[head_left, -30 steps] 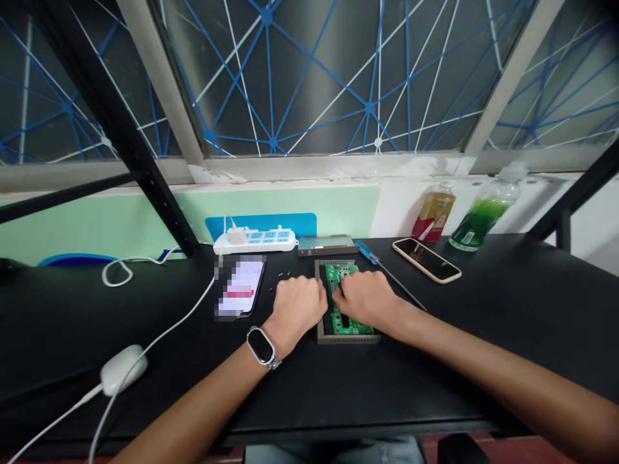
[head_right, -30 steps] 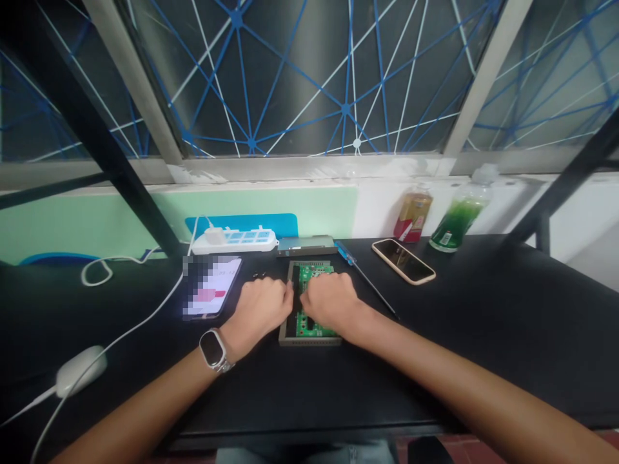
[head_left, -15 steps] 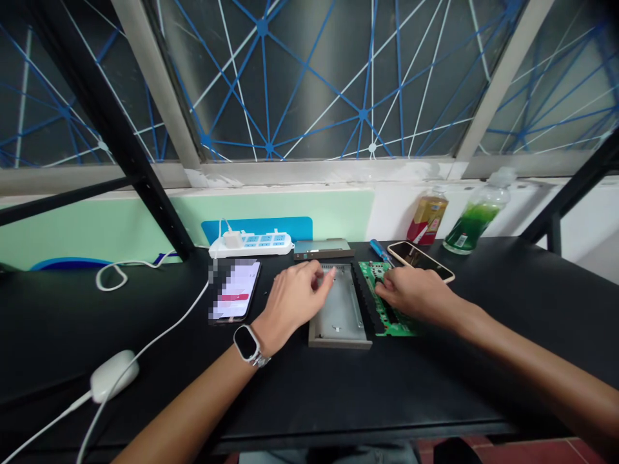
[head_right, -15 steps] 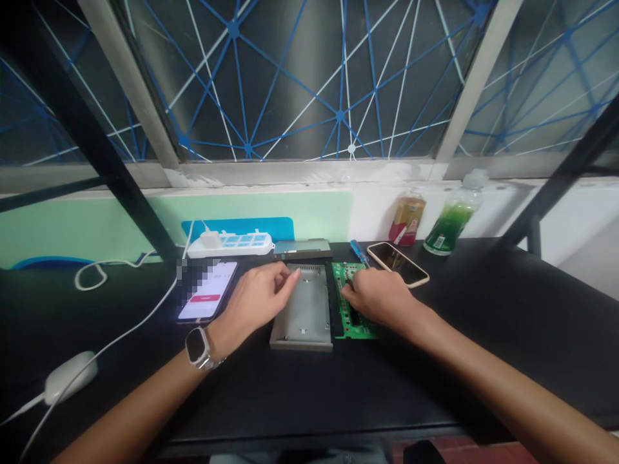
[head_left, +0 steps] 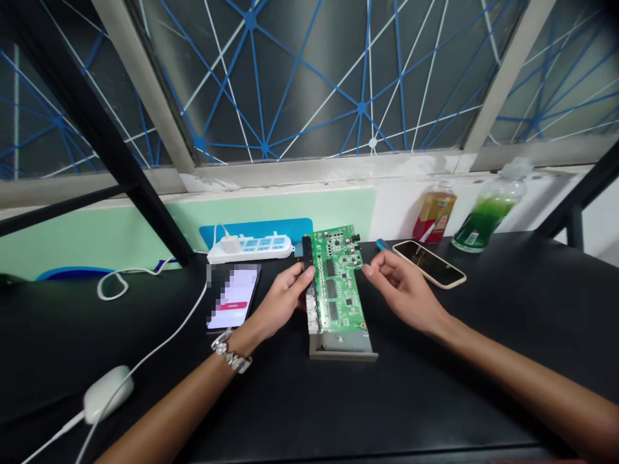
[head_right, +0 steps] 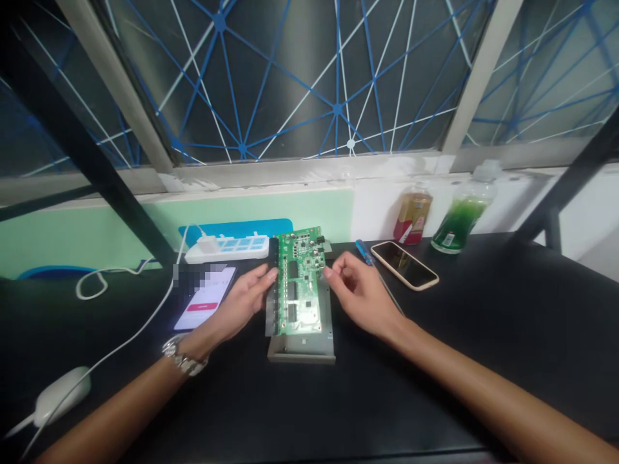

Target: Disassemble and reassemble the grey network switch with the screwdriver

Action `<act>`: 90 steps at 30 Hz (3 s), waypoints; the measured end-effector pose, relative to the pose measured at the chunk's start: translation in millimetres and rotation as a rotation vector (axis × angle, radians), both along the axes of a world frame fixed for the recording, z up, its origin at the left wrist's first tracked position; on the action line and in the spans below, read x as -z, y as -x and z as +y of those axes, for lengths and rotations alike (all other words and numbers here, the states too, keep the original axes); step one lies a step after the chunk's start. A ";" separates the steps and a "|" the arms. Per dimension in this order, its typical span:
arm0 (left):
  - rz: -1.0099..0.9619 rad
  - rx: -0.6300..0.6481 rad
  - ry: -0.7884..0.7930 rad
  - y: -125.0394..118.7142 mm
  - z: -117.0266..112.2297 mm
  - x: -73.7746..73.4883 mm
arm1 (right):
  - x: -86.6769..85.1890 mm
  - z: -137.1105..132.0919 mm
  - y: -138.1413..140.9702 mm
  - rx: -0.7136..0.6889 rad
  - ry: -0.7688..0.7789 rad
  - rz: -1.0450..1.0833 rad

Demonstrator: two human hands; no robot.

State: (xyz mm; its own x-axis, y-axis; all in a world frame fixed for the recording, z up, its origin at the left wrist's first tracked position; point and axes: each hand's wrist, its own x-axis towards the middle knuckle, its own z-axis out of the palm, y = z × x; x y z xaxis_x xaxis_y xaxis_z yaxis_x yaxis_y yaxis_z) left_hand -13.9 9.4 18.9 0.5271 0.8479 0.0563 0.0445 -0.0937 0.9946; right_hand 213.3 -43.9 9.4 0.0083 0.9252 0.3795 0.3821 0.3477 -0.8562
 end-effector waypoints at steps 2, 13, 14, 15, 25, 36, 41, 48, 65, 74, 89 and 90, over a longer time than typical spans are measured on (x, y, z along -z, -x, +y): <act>0.009 0.028 -0.018 1.8 -4.7 3.8 | 9.1 -2.9 0.9 -0.210 0.148 0.131; 0.391 -0.161 -0.430 12.4 -27.4 2.8 | 13.7 -28.7 22.9 -0.288 0.239 0.429; 0.394 -0.154 -0.419 12.6 -27.4 3.1 | 14.1 -30.3 24.1 -0.277 0.224 0.423; 0.390 -0.144 -0.398 12.0 -27.7 3.4 | 14.3 -31.8 25.2 -0.267 0.212 0.414; 0.357 -0.075 -0.264 2.9 -32.3 5.7 | 6.5 -41.3 32.9 -0.313 0.137 0.336; 0.344 -0.033 -0.308 -0.6 -38.6 1.1 | -1.0 -46.7 48.6 -0.348 0.102 0.352; 0.350 -0.012 -0.290 -1.0 -38.8 -1.1 | -0.6 -46.1 48.7 -0.355 0.105 0.339; 0.365 -0.021 -0.361 -0.8 -38.9 0.8 | -3.6 -48.3 49.3 -0.341 0.104 0.308; 0.311 -0.039 -0.319 -3.5 -42.1 0.2 | -4.7 -51.0 46.3 -0.340 0.137 0.273; 0.050 -0.081 0.007 -1.3 -35.6 9.8 | -1.7 -32.7 24.8 -0.173 0.171 0.355; -0.301 0.024 0.414 -3.4 -26.1 7.0 | -6.8 -25.5 23.9 -0.345 0.641 0.870; -0.310 0.014 0.465 -3.3 -26.5 5.6 | -8.1 -26.2 23.1 -0.355 0.641 0.889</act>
